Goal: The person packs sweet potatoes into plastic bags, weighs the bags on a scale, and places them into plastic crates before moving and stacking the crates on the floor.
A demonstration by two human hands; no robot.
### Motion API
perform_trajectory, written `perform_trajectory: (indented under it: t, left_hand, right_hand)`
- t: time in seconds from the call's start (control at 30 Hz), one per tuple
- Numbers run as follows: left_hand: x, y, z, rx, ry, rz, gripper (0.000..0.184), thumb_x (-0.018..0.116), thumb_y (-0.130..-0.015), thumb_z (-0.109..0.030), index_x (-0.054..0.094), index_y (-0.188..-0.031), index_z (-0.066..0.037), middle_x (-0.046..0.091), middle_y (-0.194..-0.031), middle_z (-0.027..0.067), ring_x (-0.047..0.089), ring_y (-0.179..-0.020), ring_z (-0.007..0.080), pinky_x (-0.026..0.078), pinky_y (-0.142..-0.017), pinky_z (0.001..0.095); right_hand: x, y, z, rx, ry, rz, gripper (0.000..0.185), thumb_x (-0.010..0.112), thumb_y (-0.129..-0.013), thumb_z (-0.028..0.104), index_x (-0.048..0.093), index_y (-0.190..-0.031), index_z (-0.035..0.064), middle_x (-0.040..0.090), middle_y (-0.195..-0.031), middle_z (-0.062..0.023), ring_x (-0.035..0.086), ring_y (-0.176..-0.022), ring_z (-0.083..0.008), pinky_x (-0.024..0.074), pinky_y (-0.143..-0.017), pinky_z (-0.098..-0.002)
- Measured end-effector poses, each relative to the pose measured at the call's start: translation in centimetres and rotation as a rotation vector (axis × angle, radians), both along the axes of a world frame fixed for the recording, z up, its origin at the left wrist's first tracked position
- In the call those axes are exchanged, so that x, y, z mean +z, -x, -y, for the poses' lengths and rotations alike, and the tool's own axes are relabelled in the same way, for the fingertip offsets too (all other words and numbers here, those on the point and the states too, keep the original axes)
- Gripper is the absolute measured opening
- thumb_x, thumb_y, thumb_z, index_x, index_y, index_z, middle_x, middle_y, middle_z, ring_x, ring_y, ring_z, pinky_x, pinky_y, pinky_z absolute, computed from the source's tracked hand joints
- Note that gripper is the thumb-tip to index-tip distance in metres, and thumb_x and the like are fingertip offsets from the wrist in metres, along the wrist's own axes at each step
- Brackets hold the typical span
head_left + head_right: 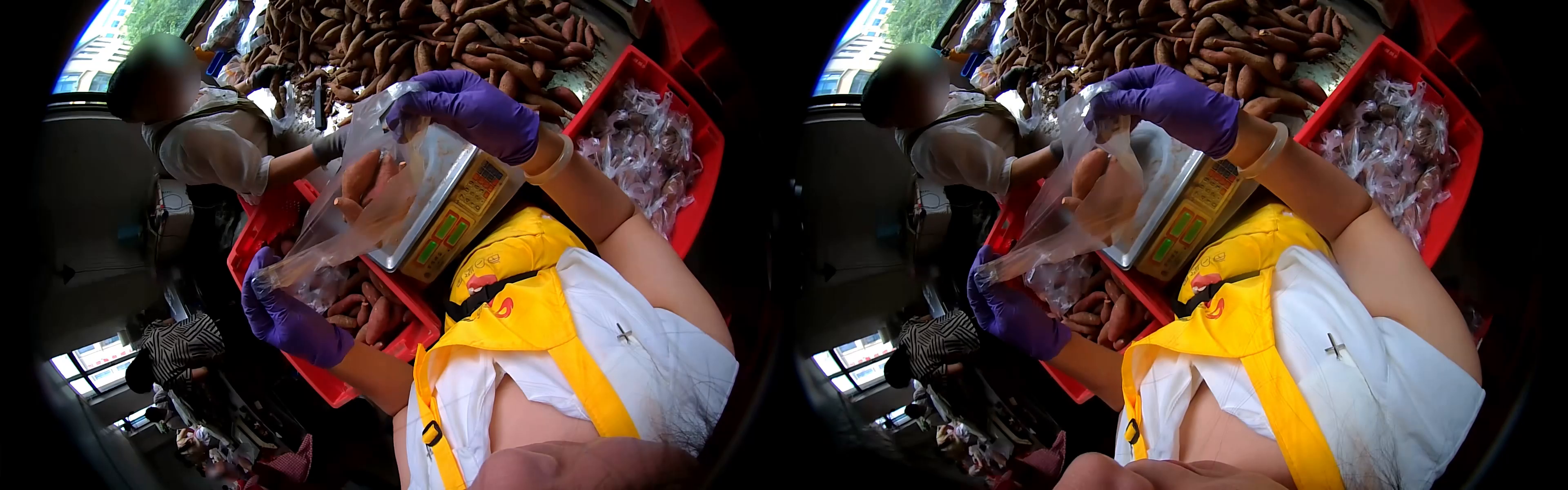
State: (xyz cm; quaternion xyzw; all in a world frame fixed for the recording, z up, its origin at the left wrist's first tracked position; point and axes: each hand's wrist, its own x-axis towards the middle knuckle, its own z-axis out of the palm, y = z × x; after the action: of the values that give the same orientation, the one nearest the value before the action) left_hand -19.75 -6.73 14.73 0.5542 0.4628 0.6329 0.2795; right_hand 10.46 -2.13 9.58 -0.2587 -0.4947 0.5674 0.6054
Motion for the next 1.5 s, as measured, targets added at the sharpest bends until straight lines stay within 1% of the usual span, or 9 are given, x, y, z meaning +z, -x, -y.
perform_trajectory:
  t: [0.5, 0.7, 0.8, 0.87, 0.9, 1.07, 1.23, 1.37, 1.5]
  left_hand:
    - [-1.3, -0.5, -2.5, -0.002, 0.063, -0.075, 0.029, 0.054, -0.095, -0.012, 0.06, -0.117, 0.005, 0.06, -0.122, 0.0178, 0.062, -0.098, 0.0192, 0.052, -0.083, 0.0284]
    - [-3.9, -1.8, -1.2, -0.253, 0.285, 0.475, 0.037, 0.05, -0.096, -0.014, 0.051, -0.127, 0.006, 0.064, -0.108, 0.015, 0.064, -0.094, 0.0207, 0.053, -0.082, 0.0316]
    - [-7.7, -1.1, -0.2, -0.411, 0.433, 0.705, 0.045, 0.046, -0.094, -0.018, 0.043, -0.132, 0.006, 0.061, -0.117, 0.0176, 0.063, -0.089, 0.0177, 0.051, -0.079, 0.0286]
    - [-8.3, -1.2, 0.6, -0.422, 0.441, 0.667, 0.047, 0.045, -0.093, -0.017, 0.041, -0.134, 0.006, 0.056, -0.125, 0.0185, 0.062, -0.088, 0.0166, 0.05, -0.078, 0.0271]
    - [-7.8, -1.9, 1.0, -0.355, 0.43, 0.648, 0.048, 0.045, -0.093, -0.016, 0.04, -0.135, 0.006, 0.055, -0.127, 0.0188, 0.062, -0.086, 0.0163, 0.05, -0.077, 0.0264]
    - [-6.5, -3.5, 2.1, -0.357, 0.406, 0.541, 0.05, 0.043, -0.096, -0.022, 0.037, -0.138, 0.006, 0.056, -0.124, 0.0187, 0.061, -0.082, 0.0142, 0.048, -0.074, 0.0248]
    - [-6.8, -3.8, 2.7, -0.464, 0.344, 0.419, 0.054, 0.044, -0.099, -0.032, 0.038, -0.139, 0.003, 0.057, -0.122, 0.0162, 0.06, -0.089, 0.0145, 0.047, -0.073, 0.0242]
    - [-6.3, -4.1, 3.1, -0.384, 0.307, 0.316, 0.053, 0.049, -0.097, -0.031, 0.041, -0.139, -0.001, 0.055, -0.126, 0.0142, 0.057, -0.093, 0.0134, 0.046, -0.074, 0.0242]
    - [-7.2, -2.8, 3.0, -0.306, 0.365, 0.298, 0.05, 0.052, -0.096, -0.024, 0.04, -0.14, -0.002, 0.047, -0.136, 0.0126, 0.052, -0.116, 0.0208, 0.047, -0.081, 0.0255]
  right_hand:
    - [-0.6, 0.8, 0.2, -0.022, 0.092, 0.083, 0.023, 0.057, -0.095, 0.019, 0.067, -0.098, -0.0008, 0.068, -0.089, -0.0066, 0.063, -0.086, -0.0134, 0.0476, -0.084, -0.0271]
    - [-3.3, -0.4, 1.9, -0.076, 0.076, 0.155, 0.02, 0.058, -0.093, 0.013, 0.066, -0.105, -0.0007, 0.068, -0.091, -0.0052, 0.062, -0.09, -0.0118, 0.0468, -0.087, -0.0271]
    - [-5.4, -0.3, 2.8, -0.216, 0.2, 0.406, 0.021, 0.06, -0.091, 0.008, 0.064, -0.11, 0.0001, 0.068, -0.093, -0.0056, 0.063, -0.09, -0.0152, 0.0473, -0.087, -0.0286]
    - [-4.6, 0.9, 3.2, -0.858, -0.188, 0.906, 0.024, 0.061, -0.087, 0.004, 0.063, -0.111, 0.0029, 0.068, -0.099, -0.0068, 0.064, -0.092, -0.0215, 0.048, -0.086, -0.03]
    - [-3.7, 1.5, 3.5, -0.855, -0.186, 0.91, 0.024, 0.061, -0.087, 0.004, 0.063, -0.111, 0.0029, 0.068, -0.099, -0.0068, 0.064, -0.092, -0.0215, 0.048, -0.086, -0.03]
    - [-0.4, 6.3, 3.4, -0.155, -0.55, 0.861, 0.028, 0.062, -0.079, 0.002, 0.064, -0.107, 0.0077, 0.065, -0.093, -0.008, 0.063, -0.088, -0.0274, 0.0493, -0.078, -0.0368]
    - [-11.0, 12.7, -5.2, 0.242, -0.551, 1.374, 0.03, 0.066, -0.078, 0.028, 0.065, -0.104, 0.013, 0.062, -0.083, -0.0106, 0.063, -0.083, -0.0284, 0.0473, -0.07, -0.0399]
    - [-12.2, 13.1, -6.6, -0.147, -0.903, 1.316, 0.036, 0.07, -0.071, 0.036, 0.067, -0.097, 0.0116, 0.062, -0.08, -0.0136, 0.063, -0.08, -0.0314, 0.0472, -0.069, -0.0396]
    - [-8.0, 12.3, -5.6, 0.192, -0.468, 1.492, 0.046, 0.069, -0.069, 0.044, 0.07, -0.082, 0.0005, 0.064, -0.073, -0.0188, 0.062, -0.077, -0.0349, 0.0464, -0.073, -0.0422]
